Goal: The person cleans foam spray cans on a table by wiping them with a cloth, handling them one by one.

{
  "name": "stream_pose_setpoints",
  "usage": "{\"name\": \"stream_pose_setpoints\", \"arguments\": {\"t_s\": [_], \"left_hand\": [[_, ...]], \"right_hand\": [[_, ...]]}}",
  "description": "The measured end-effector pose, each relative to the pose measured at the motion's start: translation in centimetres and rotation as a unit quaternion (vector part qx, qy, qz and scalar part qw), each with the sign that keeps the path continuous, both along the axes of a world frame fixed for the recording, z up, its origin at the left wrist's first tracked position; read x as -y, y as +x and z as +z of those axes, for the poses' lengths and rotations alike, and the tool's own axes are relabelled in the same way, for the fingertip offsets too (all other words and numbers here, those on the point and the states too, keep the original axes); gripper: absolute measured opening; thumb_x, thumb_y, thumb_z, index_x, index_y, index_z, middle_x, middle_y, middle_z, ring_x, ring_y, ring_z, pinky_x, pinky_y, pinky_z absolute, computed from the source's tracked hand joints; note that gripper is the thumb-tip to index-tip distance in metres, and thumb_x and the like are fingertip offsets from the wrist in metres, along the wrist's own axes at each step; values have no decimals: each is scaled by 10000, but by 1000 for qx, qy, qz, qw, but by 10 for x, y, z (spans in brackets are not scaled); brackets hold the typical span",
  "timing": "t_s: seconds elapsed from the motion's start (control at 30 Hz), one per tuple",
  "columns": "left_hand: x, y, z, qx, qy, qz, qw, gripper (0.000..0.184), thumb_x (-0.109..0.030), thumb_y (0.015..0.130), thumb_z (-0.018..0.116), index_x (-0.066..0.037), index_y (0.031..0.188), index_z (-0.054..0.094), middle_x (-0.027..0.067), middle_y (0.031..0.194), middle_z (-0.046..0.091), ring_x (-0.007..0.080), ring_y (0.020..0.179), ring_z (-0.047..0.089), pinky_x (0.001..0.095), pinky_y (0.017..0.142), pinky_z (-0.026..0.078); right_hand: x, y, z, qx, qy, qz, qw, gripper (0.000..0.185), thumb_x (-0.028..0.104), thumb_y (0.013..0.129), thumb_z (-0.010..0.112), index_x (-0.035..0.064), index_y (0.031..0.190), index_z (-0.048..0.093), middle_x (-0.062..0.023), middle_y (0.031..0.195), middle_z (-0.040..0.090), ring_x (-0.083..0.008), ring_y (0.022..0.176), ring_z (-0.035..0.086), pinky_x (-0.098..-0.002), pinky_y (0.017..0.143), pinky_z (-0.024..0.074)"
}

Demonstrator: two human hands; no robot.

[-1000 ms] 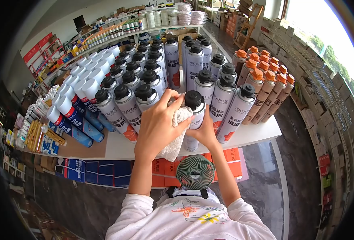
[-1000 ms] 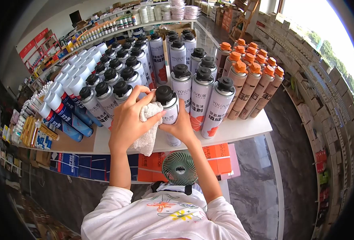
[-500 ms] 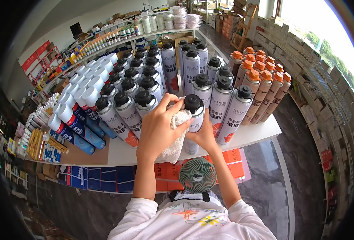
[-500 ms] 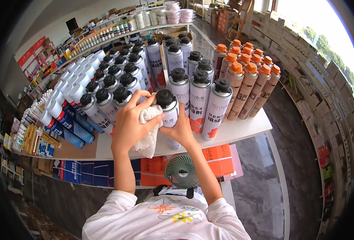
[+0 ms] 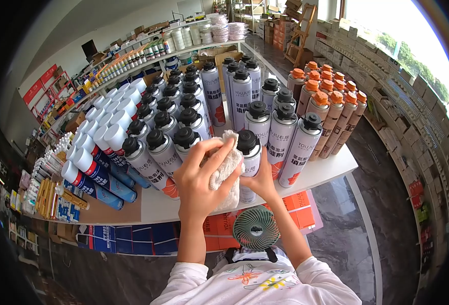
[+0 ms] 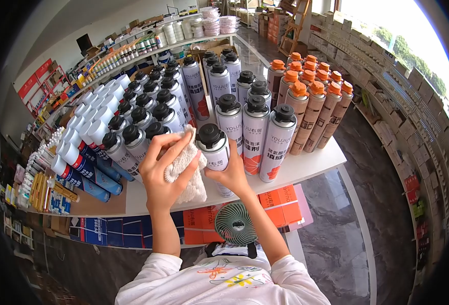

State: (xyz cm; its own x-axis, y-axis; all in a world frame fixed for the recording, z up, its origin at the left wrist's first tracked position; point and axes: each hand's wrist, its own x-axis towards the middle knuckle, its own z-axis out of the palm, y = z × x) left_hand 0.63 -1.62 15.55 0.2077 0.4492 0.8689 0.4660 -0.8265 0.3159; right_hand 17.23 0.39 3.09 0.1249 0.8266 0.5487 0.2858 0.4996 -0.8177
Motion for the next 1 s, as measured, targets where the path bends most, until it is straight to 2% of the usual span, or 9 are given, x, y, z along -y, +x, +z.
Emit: {"name": "stream_pose_setpoints", "arguments": {"t_s": [0.13, 0.33, 0.47, 0.53, 0.6, 0.63, 0.73, 0.9, 1.0], "left_hand": [[-12, 16, -1, -82, 4, 27, 996, 421, -126, 742, 791, -90, 1158, 737, -4, 1020, 642, 185, 828, 624, 332, 662, 541], [-5, 10, -20, -81, 19, 11, 996, 421, -110, 711, 787, -94, 1130, 749, -11, 1016, 649, 181, 814, 607, 330, 649, 532], [-10, 0, -19, -10, -57, -68, 996, 339, -73, 736, 760, -57, 1074, 762, 33, 994, 667, 207, 817, 645, 327, 714, 544], [-8, -1, -4, 3, -57, -33, 998, 359, -80, 753, 757, -70, 1111, 758, 44, 1004, 663, 219, 842, 672, 331, 742, 542], [-7, 4, 17, -37, -52, 4, 998, 315, -74, 798, 764, -44, 1112, 762, 49, 1005, 647, 188, 781, 644, 294, 698, 510], [-11, 5, 25, -81, -57, -2, 995, 332, -123, 807, 775, -81, 1136, 760, 24, 1025, 639, 189, 771, 637, 313, 695, 519], [-27, 4, 36, -179, -117, -50, 976, 351, -193, 810, 778, -111, 1151, 759, 9, 1070, 639, 223, 816, 672, 358, 741, 534], [-32, 5, 53, -262, -109, -64, 957, 364, -200, 792, 789, -117, 1145, 757, 10, 1075, 646, 234, 861, 679, 366, 755, 542], [-33, 7, 52, -286, -67, -81, 953, 344, -183, 790, 784, -120, 1127, 758, 6, 1061, 651, 232, 870, 674, 362, 753, 549]], "right_hand": [[0, -6, -5, -48, -19, -18, 999, 911, 151, 642, 865, 49, 1396, 363, -201, 1198, 648, -343, 1105, 671, -403, 928, 521], [-1, -4, -9, -48, -20, -26, 998, 898, 144, 647, 847, 41, 1396, 362, -209, 1182, 647, -354, 1112, 663, -417, 922, 519], [-1, -7, -5, -39, 0, -26, 999, 887, 134, 643, 849, 33, 1385, 374, -208, 1162, 648, -343, 1072, 677, -409, 901, 527], [-2, -6, -4, -22, 13, -23, 999, 883, 140, 645, 852, 31, 1382, 378, -202, 1147, 649, -329, 1040, 685, -403, 881, 534], [-2, -8, -6, -47, -8, -30, 998, 876, 144, 650, 849, 29, 1381, 381, -194, 1134, 649, -317, 1016, 687, -401, 866, 539], [-1, -7, -5, -54, -5, -25, 998, 876, 150, 647, 853, 32, 1379, 384, -192, 1131, 648, -313, 1007, 687, -406, 854, 542], [0, -7, -2, -56, -3, -24, 998, 874, 157, 648, 854, 38, 1376, 386, -190, 1127, 651, -309, 1002, 688, -402, 846, 546], [2, -7, 1, -55, -15, -24, 998, 874, 169, 652, 857, 46, 1374, 379, -190, 1118, 658, -301, 989, 698, -395, 825, 555], [2, -8, 4, -48, 1, -32, 998, 764, 131, 648, 848, 36, 1261, 403, -145, 1069, 669, -222, 950, 691, -362, 810, 561]]}}
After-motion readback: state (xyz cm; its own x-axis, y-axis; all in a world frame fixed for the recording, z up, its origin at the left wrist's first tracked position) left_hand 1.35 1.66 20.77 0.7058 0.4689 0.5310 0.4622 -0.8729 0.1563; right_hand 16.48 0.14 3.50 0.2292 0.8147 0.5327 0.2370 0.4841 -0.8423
